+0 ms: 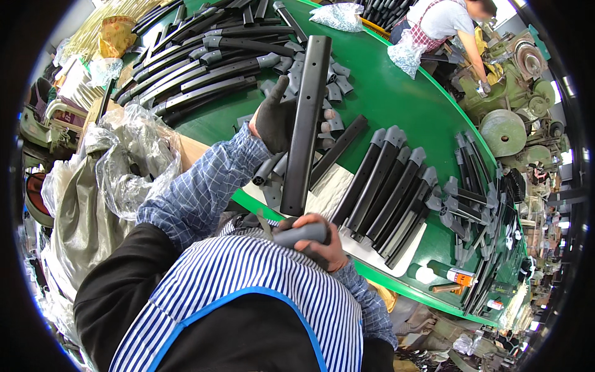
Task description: The person picks up black plastic rods and gray plastic caps from a green worktable, sprays the rods with an aerosol can, and fits the caps onto the rod ends. They repeatedly retrieve rods from a cardboard box, spray them, and assemble the caps, placing finished units back on the table.
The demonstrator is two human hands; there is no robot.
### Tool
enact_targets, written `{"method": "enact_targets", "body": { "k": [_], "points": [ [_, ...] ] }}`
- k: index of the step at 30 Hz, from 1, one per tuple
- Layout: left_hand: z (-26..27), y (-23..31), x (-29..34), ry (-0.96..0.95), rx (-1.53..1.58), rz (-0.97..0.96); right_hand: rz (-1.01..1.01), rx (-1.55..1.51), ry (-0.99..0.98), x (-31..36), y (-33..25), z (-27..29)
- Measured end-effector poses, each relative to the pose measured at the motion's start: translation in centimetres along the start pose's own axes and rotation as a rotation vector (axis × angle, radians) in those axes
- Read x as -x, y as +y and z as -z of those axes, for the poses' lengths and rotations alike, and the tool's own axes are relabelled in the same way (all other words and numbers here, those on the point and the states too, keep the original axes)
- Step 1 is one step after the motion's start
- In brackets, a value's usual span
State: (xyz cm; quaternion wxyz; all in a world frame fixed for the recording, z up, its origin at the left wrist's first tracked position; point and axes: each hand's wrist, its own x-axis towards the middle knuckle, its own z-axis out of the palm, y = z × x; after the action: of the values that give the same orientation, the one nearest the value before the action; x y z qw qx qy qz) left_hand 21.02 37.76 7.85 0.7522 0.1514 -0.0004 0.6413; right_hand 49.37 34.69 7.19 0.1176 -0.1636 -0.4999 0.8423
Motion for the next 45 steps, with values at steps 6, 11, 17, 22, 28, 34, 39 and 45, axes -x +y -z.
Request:
{"method": "enact_targets", "body": {
  "k": [6,11,17,22,28,34,39,45],
  "points": [
    [-0.5,-1.1,-0.3,-0.006,0.080,-0.028,-0.004,0.112,0.206,0.1,-7.6,0.2],
    [-0.8,-1.0,0.2,0.043,-0.044,-0.132,-0.244,0.144,-0.405,1.5,-7.2,0.1],
    [-0.6,-1.2,-0.2,0.373,-0.342,-0.142,-0.009,-0.114,-0.494,0.9,-2.0,2.2],
    [0.3,0.0,-1.0,0.074,-0.004,-0.052,-0.094,-0.113,-0.396,1.5,-2.9,1.7],
    [-0.7,-2.9,-1.1,0.043,0.047,0.136,0.693,-0.307,0.100,-6.7,-11.5,6.3],
    [-3.1,-8.4,-1.7,0.286,-0.456,0.113,1.034,-0.460,0.345,-15.6,-16.0,10.3],
    [-4.2,-9.2,-2.0,0.362,-0.536,0.125,0.935,-0.458,0.243,-16.7,-17.5,9.9],
    [-3.8,-10.1,-2.0,0.351,-0.533,0.176,0.287,-0.399,-0.039,-16.1,-19.7,10.5]
  ]
}}
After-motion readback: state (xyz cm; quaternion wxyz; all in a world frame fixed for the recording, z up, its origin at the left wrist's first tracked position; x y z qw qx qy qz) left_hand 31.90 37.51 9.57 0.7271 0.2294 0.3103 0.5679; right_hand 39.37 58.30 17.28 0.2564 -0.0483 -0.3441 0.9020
